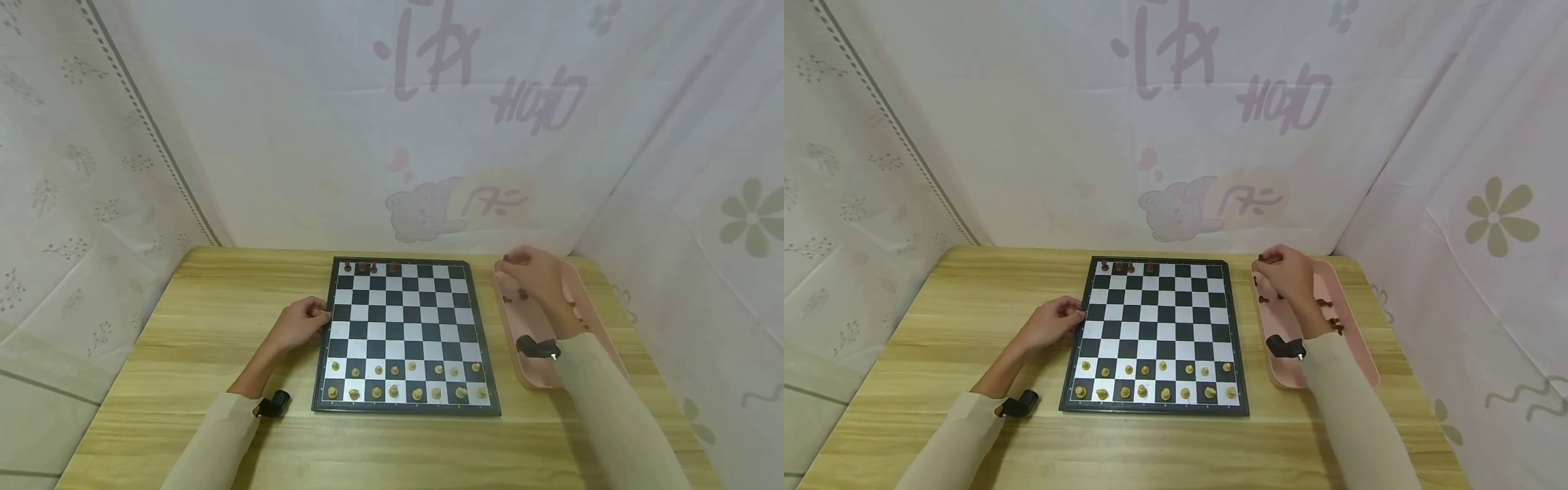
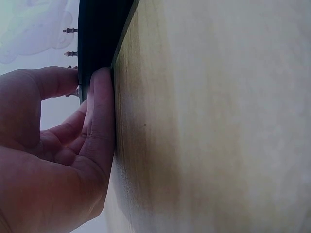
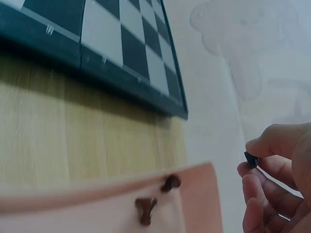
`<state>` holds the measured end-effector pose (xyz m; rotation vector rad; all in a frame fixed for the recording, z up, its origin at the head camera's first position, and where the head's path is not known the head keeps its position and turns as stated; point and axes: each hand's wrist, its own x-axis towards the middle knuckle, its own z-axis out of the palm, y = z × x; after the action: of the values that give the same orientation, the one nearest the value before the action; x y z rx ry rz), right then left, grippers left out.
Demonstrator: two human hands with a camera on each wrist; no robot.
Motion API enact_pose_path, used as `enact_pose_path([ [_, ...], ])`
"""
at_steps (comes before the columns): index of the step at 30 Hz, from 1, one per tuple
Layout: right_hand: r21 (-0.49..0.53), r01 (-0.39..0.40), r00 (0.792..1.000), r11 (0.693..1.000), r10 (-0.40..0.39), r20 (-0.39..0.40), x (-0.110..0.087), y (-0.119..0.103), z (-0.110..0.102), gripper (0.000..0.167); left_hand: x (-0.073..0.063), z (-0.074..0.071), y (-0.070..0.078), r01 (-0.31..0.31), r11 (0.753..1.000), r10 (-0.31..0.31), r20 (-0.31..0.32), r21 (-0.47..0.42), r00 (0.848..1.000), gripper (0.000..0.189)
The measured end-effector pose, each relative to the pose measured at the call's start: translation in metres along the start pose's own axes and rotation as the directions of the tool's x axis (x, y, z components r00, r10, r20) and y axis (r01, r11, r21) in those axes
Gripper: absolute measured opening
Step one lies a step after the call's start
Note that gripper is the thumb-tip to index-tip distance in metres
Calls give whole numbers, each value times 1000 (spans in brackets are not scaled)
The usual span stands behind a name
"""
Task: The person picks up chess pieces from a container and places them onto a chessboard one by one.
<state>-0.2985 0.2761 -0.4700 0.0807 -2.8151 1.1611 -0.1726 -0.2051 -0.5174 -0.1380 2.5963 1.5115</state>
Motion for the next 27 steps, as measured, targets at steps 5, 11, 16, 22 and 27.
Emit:
enact_pose_path([
  [5,-72,75,997,995,-77,-26,4,-16,7,30,1,0,-2,-1,1000,1,-7,0,1000,30],
  [11,-72,74,997,995,-74,2,8,-32,21,25,1,1,-2,4,1000,-4,-9,10,1000,30],
  [16,-29,94,996,995,-94,11,13,-44,36,22,1,1,-1,6,1000,-6,-9,15,1000,30],
  [22,3,131,991,991,-131,39,16,-58,53,20,2,1,0,5,1000,-4,-9,18,1000,30],
  [27,7,154,986,988,-155,68,18,-68,66,20,1,1,0,7,1000,-7,-4,19,1000,30],
])
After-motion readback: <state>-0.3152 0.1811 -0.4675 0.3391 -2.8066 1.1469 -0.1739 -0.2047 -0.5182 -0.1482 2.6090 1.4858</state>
